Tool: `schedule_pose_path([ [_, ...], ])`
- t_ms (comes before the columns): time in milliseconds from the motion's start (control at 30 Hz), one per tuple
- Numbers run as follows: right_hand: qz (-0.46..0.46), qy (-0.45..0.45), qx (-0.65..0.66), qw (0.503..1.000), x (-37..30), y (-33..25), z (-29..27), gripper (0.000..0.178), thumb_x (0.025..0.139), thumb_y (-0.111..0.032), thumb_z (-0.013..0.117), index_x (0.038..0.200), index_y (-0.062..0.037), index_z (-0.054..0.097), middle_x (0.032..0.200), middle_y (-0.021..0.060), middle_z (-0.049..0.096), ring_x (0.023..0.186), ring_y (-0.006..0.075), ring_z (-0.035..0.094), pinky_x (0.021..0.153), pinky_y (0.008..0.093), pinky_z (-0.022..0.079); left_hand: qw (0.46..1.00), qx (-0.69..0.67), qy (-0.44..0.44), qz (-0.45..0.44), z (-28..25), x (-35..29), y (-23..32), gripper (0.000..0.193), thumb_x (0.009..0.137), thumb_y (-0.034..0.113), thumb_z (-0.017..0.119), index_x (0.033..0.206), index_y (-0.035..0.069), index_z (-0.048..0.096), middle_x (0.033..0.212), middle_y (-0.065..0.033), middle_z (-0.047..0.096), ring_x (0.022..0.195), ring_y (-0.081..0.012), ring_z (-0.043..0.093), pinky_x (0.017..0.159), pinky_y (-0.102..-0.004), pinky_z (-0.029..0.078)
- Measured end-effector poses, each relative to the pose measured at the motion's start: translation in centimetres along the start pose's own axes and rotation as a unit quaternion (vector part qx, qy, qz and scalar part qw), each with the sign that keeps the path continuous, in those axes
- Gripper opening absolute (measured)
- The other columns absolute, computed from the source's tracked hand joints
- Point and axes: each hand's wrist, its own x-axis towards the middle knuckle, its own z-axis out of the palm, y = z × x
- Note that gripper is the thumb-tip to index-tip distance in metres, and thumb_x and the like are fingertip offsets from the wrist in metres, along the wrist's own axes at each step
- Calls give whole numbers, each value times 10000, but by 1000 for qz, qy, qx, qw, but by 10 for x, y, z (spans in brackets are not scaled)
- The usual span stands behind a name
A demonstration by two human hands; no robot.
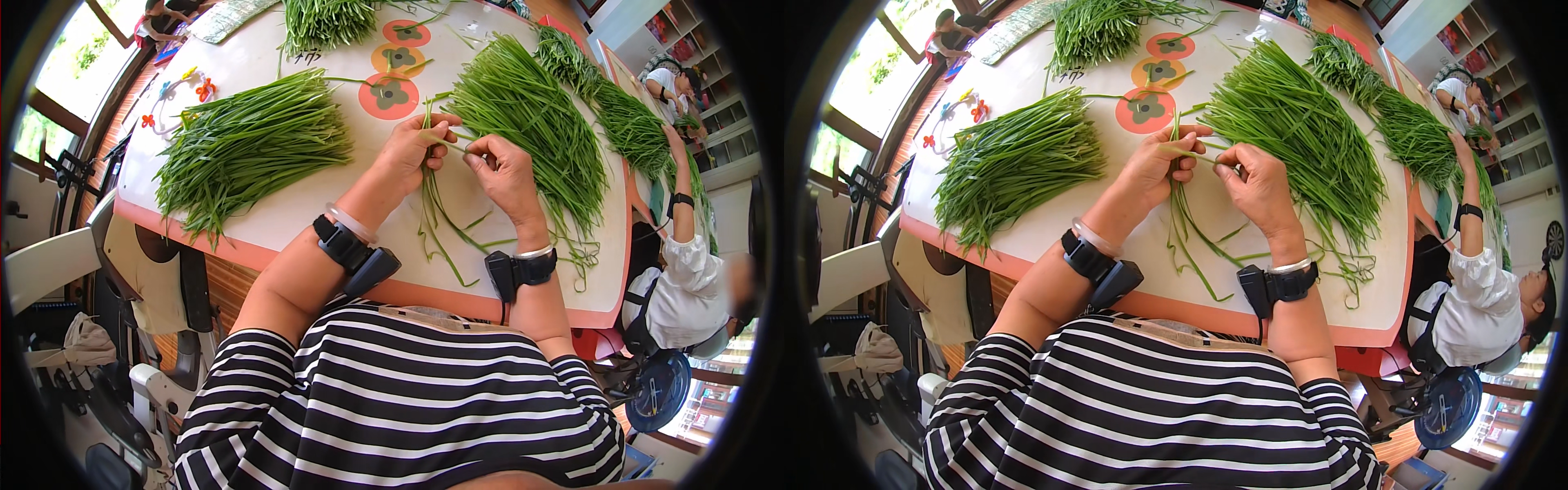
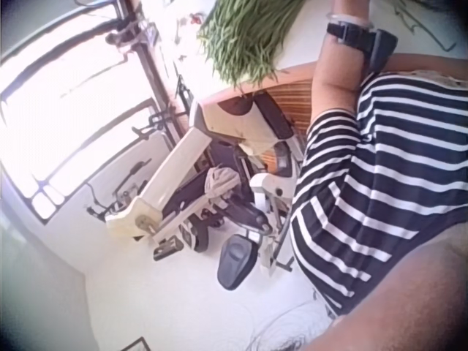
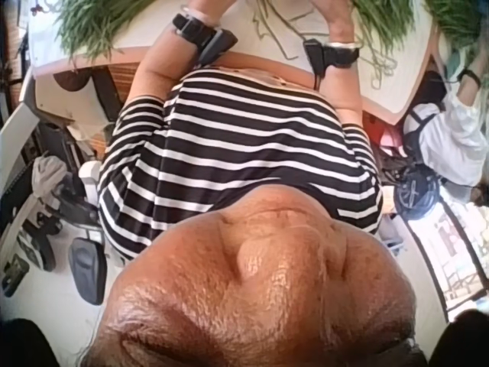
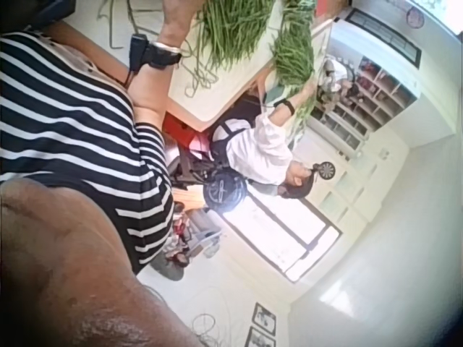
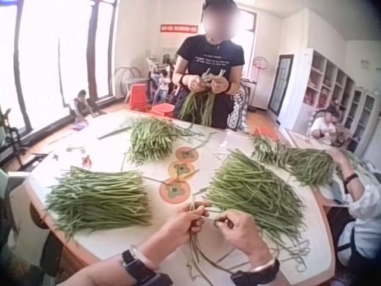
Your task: The person repeatedly picks up long green vegetable stalks from a pile on the table, strips off outer layers or unwanted parts by hand, and places the cleaned stalks into a separate pile. The process is continuous and repetitive, with no tools used.
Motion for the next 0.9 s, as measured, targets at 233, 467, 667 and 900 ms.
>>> schedule_pose_path([
  [233,9,47,-3,999,1,9,2,100,816,-52,712,869,2,646,717,51,633,542,108,489,525,249,414,998,14,-24,49,6,-4,4,238,955,91,585,1182,23,612,908,-18,577,650,-57,455,512,-193,342],
  [467,-12,77,-47,996,2,0,-3,113,819,-78,729,872,-14,652,770,49,631,560,120,493,531,255,419,995,72,-6,62,4,-4,1,159,978,213,565,964,84,658,890,19,612,665,-45,466,510,-198,338],
  [667,-135,211,-204,946,10,19,-7,183,870,-149,687,1019,-48,650,997,77,631,731,193,545,674,314,478,988,138,24,69,11,-6,1,240,1018,280,505,952,90,636,845,-8,626,803,-102,571,649,-257,435],
  [900,-33,107,-278,954,18,23,-6,171,844,-127,675,1006,-72,678,997,65,635,928,278,565,805,387,470,998,-27,-45,25,9,-8,5,227,1026,280,486,989,74,573,719,1,529,732,-138,558,688,-287,476],
])
